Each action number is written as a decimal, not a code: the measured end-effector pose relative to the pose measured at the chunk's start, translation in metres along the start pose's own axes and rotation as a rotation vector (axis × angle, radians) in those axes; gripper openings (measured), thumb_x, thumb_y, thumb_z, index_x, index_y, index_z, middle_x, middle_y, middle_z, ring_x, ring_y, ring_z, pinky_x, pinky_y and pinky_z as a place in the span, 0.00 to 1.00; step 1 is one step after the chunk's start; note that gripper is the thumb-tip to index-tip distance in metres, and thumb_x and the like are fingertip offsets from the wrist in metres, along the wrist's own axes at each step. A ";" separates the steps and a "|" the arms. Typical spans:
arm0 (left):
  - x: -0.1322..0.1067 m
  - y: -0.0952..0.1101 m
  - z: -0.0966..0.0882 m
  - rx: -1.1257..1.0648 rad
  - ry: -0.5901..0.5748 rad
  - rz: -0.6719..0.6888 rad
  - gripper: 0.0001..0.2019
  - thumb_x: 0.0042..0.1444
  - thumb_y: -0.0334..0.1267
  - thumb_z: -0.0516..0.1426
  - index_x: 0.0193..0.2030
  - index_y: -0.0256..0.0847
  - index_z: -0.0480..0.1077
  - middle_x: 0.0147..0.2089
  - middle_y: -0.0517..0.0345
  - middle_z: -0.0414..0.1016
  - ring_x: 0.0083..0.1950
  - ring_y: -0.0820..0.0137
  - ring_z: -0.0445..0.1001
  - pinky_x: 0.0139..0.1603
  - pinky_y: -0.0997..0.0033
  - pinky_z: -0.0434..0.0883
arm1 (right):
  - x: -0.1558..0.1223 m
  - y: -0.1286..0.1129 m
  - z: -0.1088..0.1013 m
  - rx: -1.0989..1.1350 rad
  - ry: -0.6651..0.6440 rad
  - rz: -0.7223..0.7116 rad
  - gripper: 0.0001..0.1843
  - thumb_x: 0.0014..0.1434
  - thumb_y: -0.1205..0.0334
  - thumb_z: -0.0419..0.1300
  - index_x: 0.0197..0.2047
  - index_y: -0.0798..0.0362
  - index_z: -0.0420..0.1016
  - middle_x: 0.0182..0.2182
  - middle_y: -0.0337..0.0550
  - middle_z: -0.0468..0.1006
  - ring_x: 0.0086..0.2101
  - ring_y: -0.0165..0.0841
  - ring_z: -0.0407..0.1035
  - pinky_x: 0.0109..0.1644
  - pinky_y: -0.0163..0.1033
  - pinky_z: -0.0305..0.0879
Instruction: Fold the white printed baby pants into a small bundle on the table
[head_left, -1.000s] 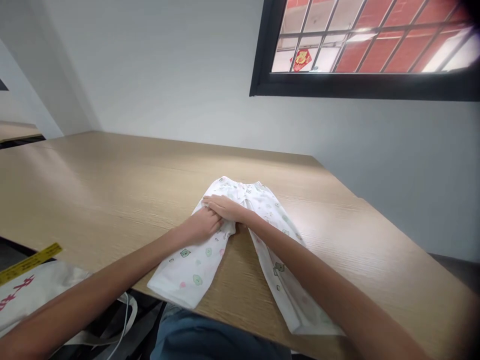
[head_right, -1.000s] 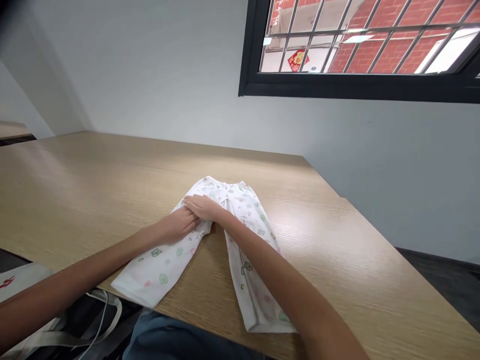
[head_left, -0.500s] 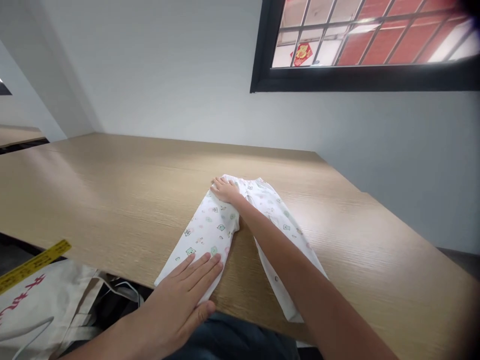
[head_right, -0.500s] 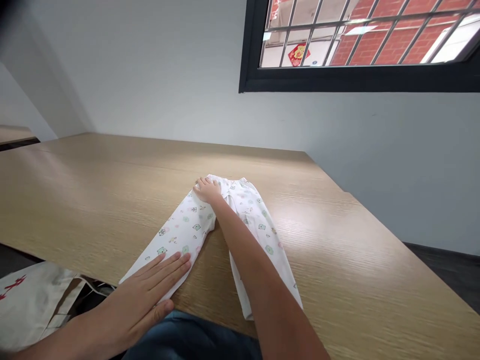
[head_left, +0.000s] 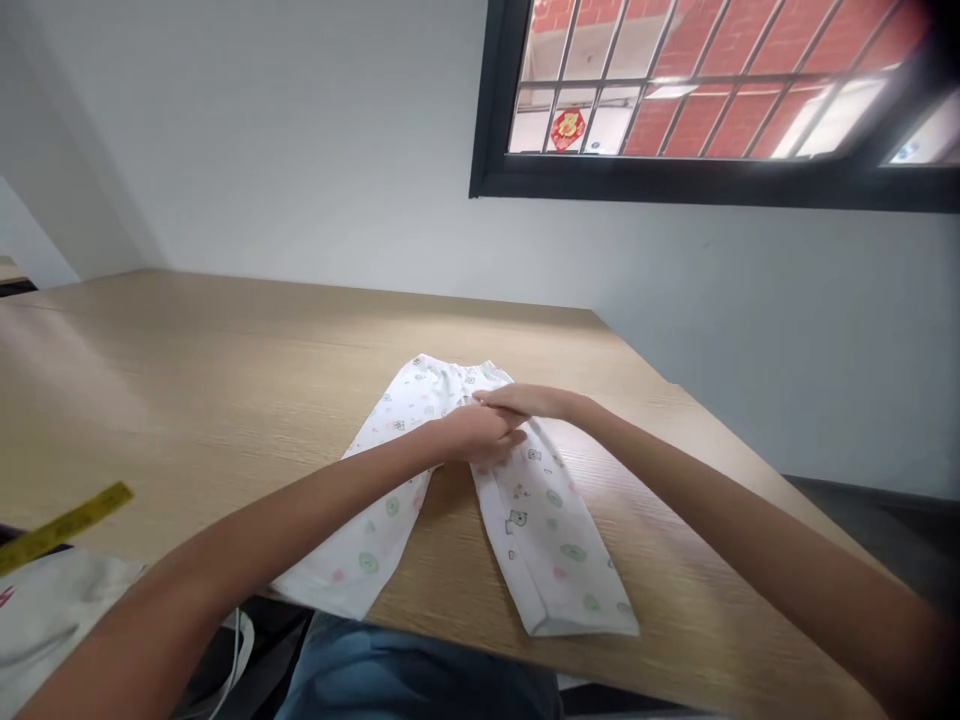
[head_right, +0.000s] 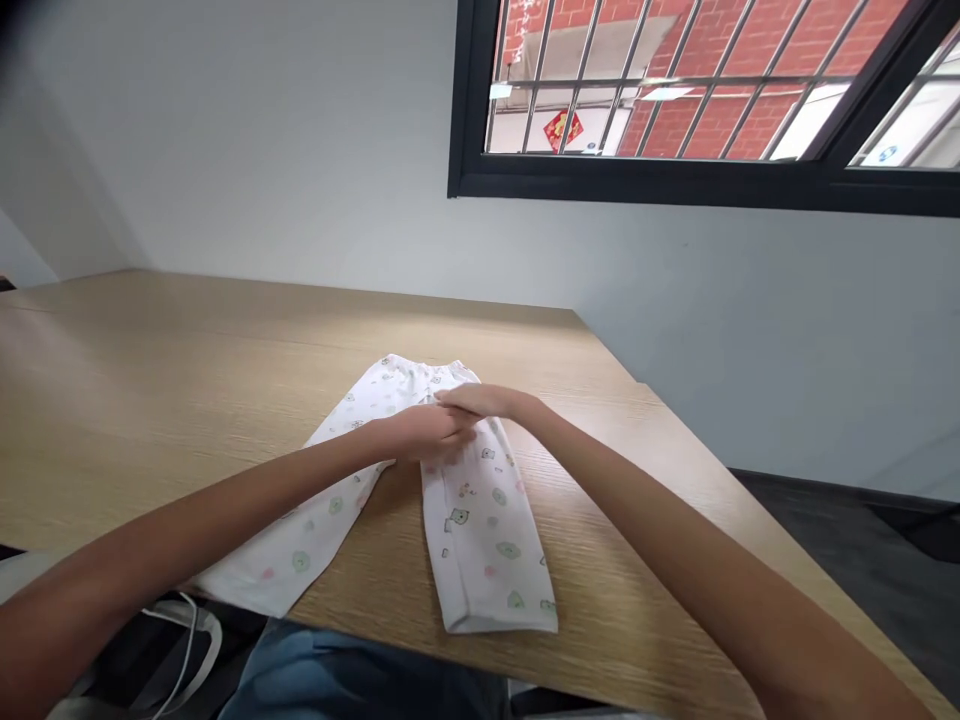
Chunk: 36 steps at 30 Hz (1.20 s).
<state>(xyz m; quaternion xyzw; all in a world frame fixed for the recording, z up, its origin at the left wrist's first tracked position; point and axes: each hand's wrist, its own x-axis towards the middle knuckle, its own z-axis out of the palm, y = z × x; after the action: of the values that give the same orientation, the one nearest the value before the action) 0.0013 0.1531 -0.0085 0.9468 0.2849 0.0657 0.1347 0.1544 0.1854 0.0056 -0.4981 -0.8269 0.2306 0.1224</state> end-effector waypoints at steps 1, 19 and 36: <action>0.009 0.004 0.007 0.009 -0.003 -0.002 0.20 0.63 0.39 0.39 0.50 0.34 0.65 0.49 0.50 0.70 0.51 0.63 0.69 0.48 0.68 0.66 | -0.002 0.004 0.007 -0.010 -0.034 -0.004 0.19 0.60 0.49 0.49 0.47 0.45 0.74 0.48 0.38 0.72 0.49 0.40 0.65 0.52 0.44 0.62; -0.057 0.126 0.121 0.084 0.639 0.305 0.14 0.54 0.42 0.49 0.43 0.35 0.64 0.36 0.56 0.70 0.33 0.68 0.68 0.29 0.66 0.63 | 0.031 0.030 0.051 -0.131 0.168 -0.086 0.23 0.62 0.57 0.42 0.58 0.47 0.61 0.58 0.35 0.60 0.58 0.35 0.51 0.61 0.42 0.44; -0.035 0.142 0.110 0.072 0.353 0.009 0.10 0.49 0.43 0.53 0.32 0.37 0.61 0.29 0.51 0.64 0.29 0.65 0.64 0.24 0.65 0.61 | 0.018 0.057 0.012 0.325 0.411 0.399 0.25 0.47 0.67 0.56 0.51 0.48 0.68 0.22 0.36 0.71 0.23 0.29 0.63 0.28 0.34 0.59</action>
<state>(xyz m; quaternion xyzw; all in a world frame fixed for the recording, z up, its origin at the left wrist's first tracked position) 0.0685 -0.0038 -0.0733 0.9261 0.3020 0.2211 0.0482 0.1850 0.2207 -0.0341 -0.6605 -0.6232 0.2735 0.3169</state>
